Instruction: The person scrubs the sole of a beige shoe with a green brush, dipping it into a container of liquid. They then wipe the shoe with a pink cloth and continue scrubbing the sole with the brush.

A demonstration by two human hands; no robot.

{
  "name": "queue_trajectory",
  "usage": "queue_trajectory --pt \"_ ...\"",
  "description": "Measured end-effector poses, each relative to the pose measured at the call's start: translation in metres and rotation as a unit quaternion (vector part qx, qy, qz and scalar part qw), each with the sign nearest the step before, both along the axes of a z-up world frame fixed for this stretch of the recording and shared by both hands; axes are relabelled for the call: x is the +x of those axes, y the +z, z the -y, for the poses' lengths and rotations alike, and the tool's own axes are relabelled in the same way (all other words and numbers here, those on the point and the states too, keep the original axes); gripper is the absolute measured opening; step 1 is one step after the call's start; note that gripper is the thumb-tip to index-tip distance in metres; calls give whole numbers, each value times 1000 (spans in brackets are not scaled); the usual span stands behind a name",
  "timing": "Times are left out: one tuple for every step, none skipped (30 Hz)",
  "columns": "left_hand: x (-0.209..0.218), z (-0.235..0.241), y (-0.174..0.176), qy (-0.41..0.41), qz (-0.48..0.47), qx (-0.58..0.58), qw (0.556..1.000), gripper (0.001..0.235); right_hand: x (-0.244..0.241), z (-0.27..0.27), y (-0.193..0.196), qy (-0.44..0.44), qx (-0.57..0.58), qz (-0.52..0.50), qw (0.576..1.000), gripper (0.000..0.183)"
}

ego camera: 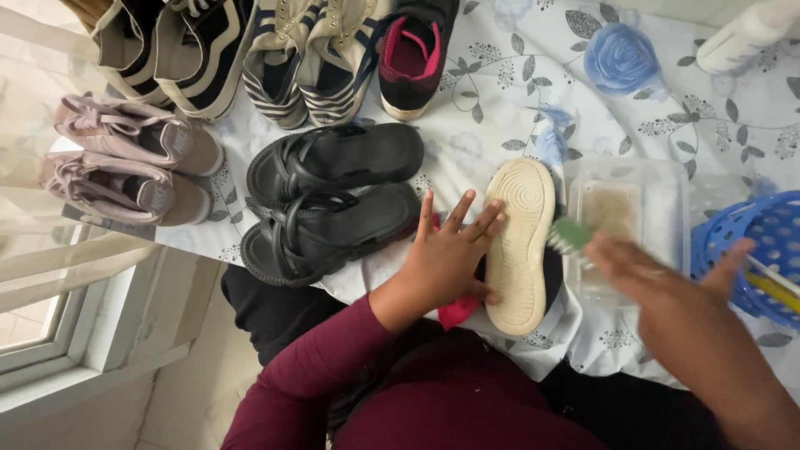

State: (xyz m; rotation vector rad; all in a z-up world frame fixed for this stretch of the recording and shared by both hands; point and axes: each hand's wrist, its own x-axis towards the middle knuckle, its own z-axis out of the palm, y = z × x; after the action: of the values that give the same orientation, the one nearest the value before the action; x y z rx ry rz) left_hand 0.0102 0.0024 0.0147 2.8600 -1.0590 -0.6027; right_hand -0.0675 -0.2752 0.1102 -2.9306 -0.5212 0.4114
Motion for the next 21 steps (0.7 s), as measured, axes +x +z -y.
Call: queue_trajectory --pt "-7 -3 -11 18 89 -44 995 125 1 4 3 -51 -30 29 998 110" --pt "-14 -5 -21 35 178 -87 980 127 2 8 5 -103 -60 58 991 97" --pt "-23 -12 -18 39 178 -87 979 127 -2 18 -7 -100 -60 58 992 97" --pt "-31 -17 -15 55 181 -111 976 121 -6 30 -20 -105 -90 123 983 84" --pt "-37 -23 -12 63 185 -137 971 115 -12 40 -33 -118 -120 188 968 72" --pt "-42 -26 -9 60 186 -137 971 115 -13 43 -39 -122 -120 189 967 72" --pt "-50 -30 -7 60 197 -151 967 101 -14 45 -46 -133 -156 153 967 67" --pt "-57 -34 -4 61 209 -164 962 86 -16 48 -53 -145 -191 116 964 62" --pt "-60 -37 -12 60 206 -163 963 86 -14 43 -50 -145 -190 113 964 62" --pt "-64 -40 -19 59 206 -158 964 63 -12 39 -46 -152 -173 80 970 54" --pt "-66 -43 -26 58 209 -155 964 42 -9 34 -42 -157 -156 49 974 47" --pt "-66 -42 -25 58 209 -154 964 42 -10 33 -43 -157 -155 48 974 47" --pt "-64 -42 -24 61 225 -160 959 40 -10 32 -44 -154 -146 43 976 48" --pt "-63 -41 -22 63 241 -167 954 39 -11 30 -45 -150 -137 38 978 49" --pt "-59 -41 -24 65 242 -166 954 39 -12 28 -45 -148 -136 38 979 49" --pt "-55 -41 -25 60 251 -164 952 33 -12 25 -45 -160 -129 34 978 49" --pt "-50 -40 -26 56 262 -163 950 26 -13 23 -44 -172 -123 31 977 50" --pt "-51 -43 -23 57 264 -163 949 26 -17 16 -39 -172 -123 33 977 50" --pt "-50 -45 -21 55 245 -200 947 20 -20 9 -34 -176 -59 75 980 48" --pt "-48 -47 -18 53 227 -236 943 14 -23 3 -29 -181 6 117 977 46" --pt "-48 -50 -12 53 227 -237 943 14 -25 -7 -25 -181 5 117 976 46"
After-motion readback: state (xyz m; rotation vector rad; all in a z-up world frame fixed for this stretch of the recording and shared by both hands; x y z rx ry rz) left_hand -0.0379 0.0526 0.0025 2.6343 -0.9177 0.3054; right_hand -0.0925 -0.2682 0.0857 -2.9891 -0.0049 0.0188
